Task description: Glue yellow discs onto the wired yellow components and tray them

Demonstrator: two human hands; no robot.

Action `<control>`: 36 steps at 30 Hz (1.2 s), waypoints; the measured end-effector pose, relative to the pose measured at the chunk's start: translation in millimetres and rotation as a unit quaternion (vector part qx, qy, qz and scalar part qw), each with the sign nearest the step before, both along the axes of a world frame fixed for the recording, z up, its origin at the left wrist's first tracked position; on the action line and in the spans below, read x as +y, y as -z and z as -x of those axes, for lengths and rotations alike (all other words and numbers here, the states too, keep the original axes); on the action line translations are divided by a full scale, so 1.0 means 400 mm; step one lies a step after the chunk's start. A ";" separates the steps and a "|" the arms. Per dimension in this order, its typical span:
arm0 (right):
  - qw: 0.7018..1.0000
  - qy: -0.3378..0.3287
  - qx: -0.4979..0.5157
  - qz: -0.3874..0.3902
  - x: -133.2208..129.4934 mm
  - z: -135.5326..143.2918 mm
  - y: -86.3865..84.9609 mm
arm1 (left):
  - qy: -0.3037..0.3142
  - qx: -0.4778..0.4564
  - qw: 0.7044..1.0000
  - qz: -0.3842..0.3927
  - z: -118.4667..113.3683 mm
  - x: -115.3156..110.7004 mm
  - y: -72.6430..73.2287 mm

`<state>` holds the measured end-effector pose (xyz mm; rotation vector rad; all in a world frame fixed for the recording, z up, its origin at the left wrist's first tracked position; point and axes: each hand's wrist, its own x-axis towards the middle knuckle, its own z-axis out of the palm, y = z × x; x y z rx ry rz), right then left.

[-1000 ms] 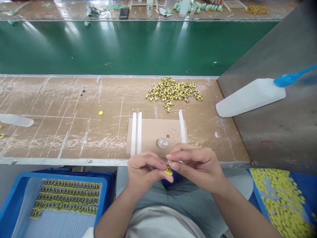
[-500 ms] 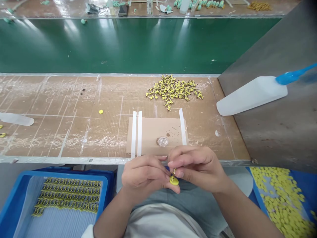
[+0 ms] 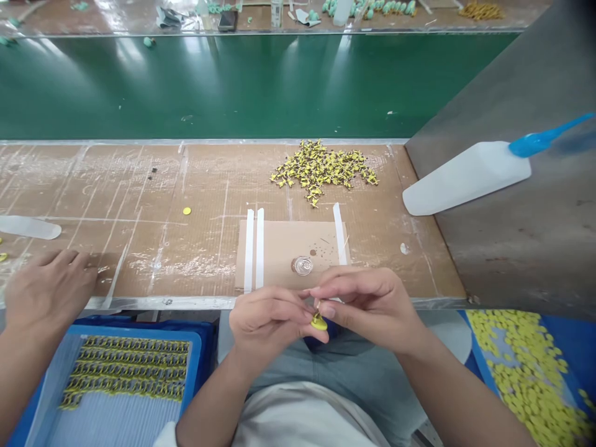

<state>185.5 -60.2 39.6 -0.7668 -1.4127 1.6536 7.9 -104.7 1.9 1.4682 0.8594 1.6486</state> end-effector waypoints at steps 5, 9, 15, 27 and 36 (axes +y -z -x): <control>0.997 0.015 -0.014 0.069 -0.007 -0.003 0.007 | 0.002 0.015 1.000 -0.002 0.002 0.002 0.008; 0.996 0.028 -0.038 0.077 -0.009 -0.006 0.004 | 0.027 0.023 0.999 -0.019 0.005 0.002 0.013; 0.996 0.022 -0.066 0.061 -0.004 -0.008 -0.009 | 0.053 0.067 0.996 -0.006 0.011 -0.004 0.026; 0.996 0.016 -0.077 0.029 -0.009 -0.015 -0.014 | 0.070 0.065 0.995 -0.022 0.004 -0.004 0.038; 0.949 0.039 -0.145 -0.276 -0.024 -0.042 -0.010 | 0.049 0.022 0.998 -0.019 0.005 0.009 0.047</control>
